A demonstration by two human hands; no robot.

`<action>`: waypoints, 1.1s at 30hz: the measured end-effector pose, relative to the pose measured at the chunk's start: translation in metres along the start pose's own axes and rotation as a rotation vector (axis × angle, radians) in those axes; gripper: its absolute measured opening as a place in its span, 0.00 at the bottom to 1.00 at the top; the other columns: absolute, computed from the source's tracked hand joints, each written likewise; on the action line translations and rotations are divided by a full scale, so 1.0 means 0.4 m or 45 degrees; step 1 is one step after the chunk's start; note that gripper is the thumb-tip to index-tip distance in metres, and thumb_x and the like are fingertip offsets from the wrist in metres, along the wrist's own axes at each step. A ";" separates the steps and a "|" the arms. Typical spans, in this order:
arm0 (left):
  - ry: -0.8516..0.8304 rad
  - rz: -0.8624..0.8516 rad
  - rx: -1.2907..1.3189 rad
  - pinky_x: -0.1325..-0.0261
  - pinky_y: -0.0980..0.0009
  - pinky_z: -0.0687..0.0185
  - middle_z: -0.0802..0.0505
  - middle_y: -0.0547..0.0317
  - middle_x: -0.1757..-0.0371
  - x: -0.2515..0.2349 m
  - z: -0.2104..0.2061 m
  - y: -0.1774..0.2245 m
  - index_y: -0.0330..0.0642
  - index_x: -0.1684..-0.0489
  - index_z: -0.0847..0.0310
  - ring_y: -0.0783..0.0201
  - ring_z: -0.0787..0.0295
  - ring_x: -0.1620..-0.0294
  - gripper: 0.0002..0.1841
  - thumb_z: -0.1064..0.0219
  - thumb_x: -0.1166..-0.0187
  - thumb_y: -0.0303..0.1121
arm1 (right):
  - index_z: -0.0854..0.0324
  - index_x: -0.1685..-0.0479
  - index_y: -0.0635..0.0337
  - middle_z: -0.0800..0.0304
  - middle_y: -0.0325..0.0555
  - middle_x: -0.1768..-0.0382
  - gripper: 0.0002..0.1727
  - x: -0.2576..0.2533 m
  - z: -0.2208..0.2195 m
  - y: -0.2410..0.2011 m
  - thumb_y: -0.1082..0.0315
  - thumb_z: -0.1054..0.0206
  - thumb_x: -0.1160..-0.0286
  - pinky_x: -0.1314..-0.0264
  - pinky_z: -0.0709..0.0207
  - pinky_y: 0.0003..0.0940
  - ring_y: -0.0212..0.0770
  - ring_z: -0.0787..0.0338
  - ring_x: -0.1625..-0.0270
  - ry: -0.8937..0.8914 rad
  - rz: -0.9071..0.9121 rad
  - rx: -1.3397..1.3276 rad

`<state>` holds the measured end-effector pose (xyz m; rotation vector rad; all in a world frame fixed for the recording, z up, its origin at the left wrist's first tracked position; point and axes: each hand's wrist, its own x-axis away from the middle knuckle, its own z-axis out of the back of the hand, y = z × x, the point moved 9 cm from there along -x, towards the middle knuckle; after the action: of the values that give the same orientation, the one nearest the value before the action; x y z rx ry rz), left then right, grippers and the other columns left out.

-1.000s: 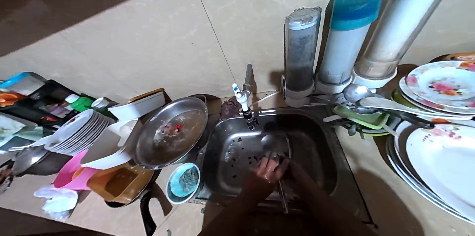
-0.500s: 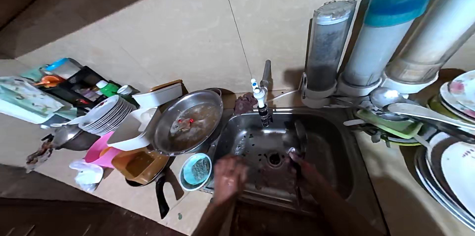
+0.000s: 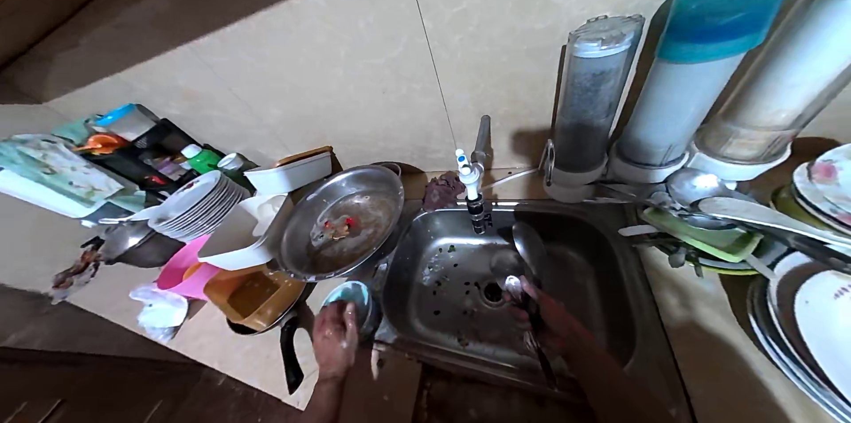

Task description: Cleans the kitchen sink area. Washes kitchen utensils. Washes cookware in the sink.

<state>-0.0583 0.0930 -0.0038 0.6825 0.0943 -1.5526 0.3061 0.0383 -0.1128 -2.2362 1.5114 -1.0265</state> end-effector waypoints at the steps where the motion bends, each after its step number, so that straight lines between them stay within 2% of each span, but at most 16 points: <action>1: 0.011 0.050 -0.019 0.27 0.27 0.36 0.18 0.18 0.34 -0.003 0.002 -0.011 0.23 0.34 0.20 0.20 0.24 0.28 0.38 0.52 0.17 0.56 | 0.25 0.51 0.58 0.15 0.40 0.66 0.26 0.002 -0.001 0.001 0.50 0.65 0.03 0.81 0.28 0.17 0.26 0.23 0.81 -0.010 -0.006 0.000; 3: -0.116 -0.013 -0.197 0.19 0.23 0.51 0.26 0.20 0.20 0.001 -0.025 -0.003 0.27 0.23 0.25 0.18 0.40 0.15 0.42 0.57 0.15 0.61 | 0.27 0.42 0.58 0.12 0.42 0.58 0.21 0.007 -0.006 0.000 0.56 0.64 0.03 0.75 0.23 0.19 0.28 0.18 0.76 -0.042 0.010 0.012; 4: -0.158 -0.085 -0.290 0.20 0.22 0.49 0.23 0.24 0.21 0.005 -0.038 0.014 0.29 0.27 0.20 0.19 0.38 0.16 0.40 0.59 0.13 0.59 | 0.29 0.38 0.57 0.12 0.43 0.55 0.18 0.009 -0.011 -0.003 0.59 0.61 0.03 0.73 0.21 0.21 0.30 0.16 0.73 -0.063 0.033 0.032; 7: -0.028 -0.272 -0.303 0.41 0.31 0.22 0.07 0.31 0.47 0.006 -0.035 0.042 0.29 0.57 0.09 0.24 0.14 0.40 0.29 0.52 0.14 0.48 | 0.32 0.33 0.54 0.11 0.43 0.54 0.14 0.010 -0.022 -0.004 0.62 0.58 0.04 0.72 0.20 0.22 0.30 0.15 0.72 -0.058 0.047 0.090; 10: -0.100 -0.127 -0.003 0.44 0.34 0.17 0.07 0.31 0.56 -0.014 -0.015 0.028 0.25 0.59 0.11 0.32 0.09 0.50 0.24 0.39 0.17 0.44 | 0.29 0.40 0.54 0.12 0.40 0.61 0.12 0.017 -0.022 -0.007 0.60 0.55 0.04 0.77 0.25 0.18 0.27 0.19 0.78 0.023 0.023 0.122; 13: 0.109 -0.189 0.356 0.55 0.58 0.15 0.10 0.40 0.67 -0.020 0.030 0.166 0.23 0.65 0.14 0.55 0.12 0.66 0.17 0.38 0.17 0.33 | 0.27 0.45 0.55 0.14 0.37 0.66 0.18 0.007 -0.017 -0.008 0.55 0.60 0.03 0.80 0.30 0.17 0.24 0.24 0.81 0.017 0.016 0.188; 15: 0.089 -0.374 0.644 0.51 0.71 0.14 0.09 0.46 0.65 0.000 -0.003 0.328 0.24 0.66 0.13 0.67 0.11 0.62 0.15 0.39 0.18 0.31 | 0.24 0.54 0.55 0.19 0.33 0.74 0.28 -0.003 -0.015 0.006 0.48 0.67 0.04 0.82 0.34 0.16 0.23 0.30 0.84 -0.041 -0.012 0.239; 17: -0.029 -0.530 0.850 0.40 0.70 0.15 0.07 0.44 0.57 0.029 -0.074 0.498 0.27 0.66 0.10 0.63 0.09 0.51 0.13 0.35 0.21 0.31 | 0.27 0.65 0.54 0.25 0.32 0.81 0.33 -0.009 -0.015 0.019 0.44 0.72 0.05 0.85 0.37 0.15 0.22 0.33 0.87 -0.100 -0.035 0.235; 18: -0.099 -0.597 0.913 0.36 0.63 0.15 0.06 0.40 0.52 0.048 -0.121 0.573 0.28 0.64 0.08 0.55 0.09 0.45 0.12 0.32 0.23 0.31 | 0.28 0.68 0.53 0.27 0.31 0.83 0.33 -0.006 -0.015 0.022 0.44 0.72 0.05 0.86 0.37 0.15 0.22 0.33 0.88 -0.087 -0.022 0.235; 21: -0.394 -0.820 0.853 0.22 0.35 0.32 0.10 0.39 0.32 0.108 -0.279 0.720 0.36 0.47 0.06 0.34 0.20 0.24 0.18 0.33 0.24 0.39 | 0.24 0.59 0.57 0.23 0.32 0.79 0.26 0.027 0.007 -0.002 0.57 0.67 0.03 0.74 0.25 0.21 0.25 0.23 0.79 0.097 0.178 0.306; 24: -0.548 -0.626 0.836 0.19 0.48 0.27 0.11 0.37 0.31 0.048 -0.351 0.719 0.31 0.40 0.10 0.42 0.18 0.25 0.17 0.33 0.20 0.34 | 0.32 0.71 0.50 0.32 0.28 0.88 0.32 0.016 -0.009 0.004 0.49 0.76 0.04 0.83 0.32 0.17 0.23 0.33 0.89 -0.054 0.118 0.163; 26: -0.536 -0.479 0.795 0.18 0.51 0.29 0.10 0.34 0.34 0.008 -0.361 0.696 0.28 0.42 0.11 0.42 0.16 0.26 0.15 0.37 0.17 0.29 | 0.34 0.77 0.49 0.35 0.28 0.90 0.35 0.006 -0.025 0.008 0.42 0.78 0.07 0.85 0.34 0.17 0.24 0.36 0.90 -0.161 0.088 0.088; 28: -0.455 -0.642 0.794 0.12 0.45 0.37 0.08 0.33 0.36 0.047 -0.340 0.712 0.23 0.48 0.10 0.34 0.17 0.25 0.15 0.40 0.19 0.25 | 0.33 0.78 0.47 0.35 0.27 0.91 0.37 0.007 -0.027 0.009 0.40 0.80 0.08 0.84 0.34 0.18 0.24 0.35 0.90 -0.148 0.106 0.046; 30: -0.391 -0.883 0.898 0.13 0.43 0.37 0.06 0.37 0.40 0.106 -0.315 0.737 0.26 0.54 0.07 0.33 0.16 0.27 0.14 0.39 0.22 0.25 | 0.33 0.80 0.46 0.32 0.28 0.92 0.36 0.008 -0.016 -0.005 0.44 0.79 0.06 0.86 0.34 0.19 0.24 0.33 0.91 -0.061 0.190 0.029; 31: -0.371 -0.914 0.946 0.14 0.43 0.35 0.05 0.37 0.41 0.114 -0.313 0.738 0.27 0.54 0.07 0.34 0.15 0.28 0.14 0.39 0.22 0.25 | 0.32 0.81 0.46 0.32 0.28 0.92 0.37 0.007 -0.012 -0.008 0.43 0.78 0.06 0.86 0.34 0.19 0.23 0.33 0.91 -0.052 0.206 0.031; 33: -0.436 -0.710 0.975 0.18 0.49 0.28 0.08 0.33 0.39 0.072 -0.328 0.717 0.23 0.50 0.10 0.40 0.14 0.30 0.15 0.42 0.21 0.24 | 0.33 0.81 0.45 0.34 0.27 0.92 0.37 0.004 -0.016 0.000 0.41 0.79 0.08 0.85 0.35 0.19 0.24 0.35 0.90 -0.122 0.165 0.082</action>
<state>0.2575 0.0920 -0.0263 1.0209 -0.6481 -2.2458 0.3023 0.0381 -0.1076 -2.0828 1.5375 -0.9037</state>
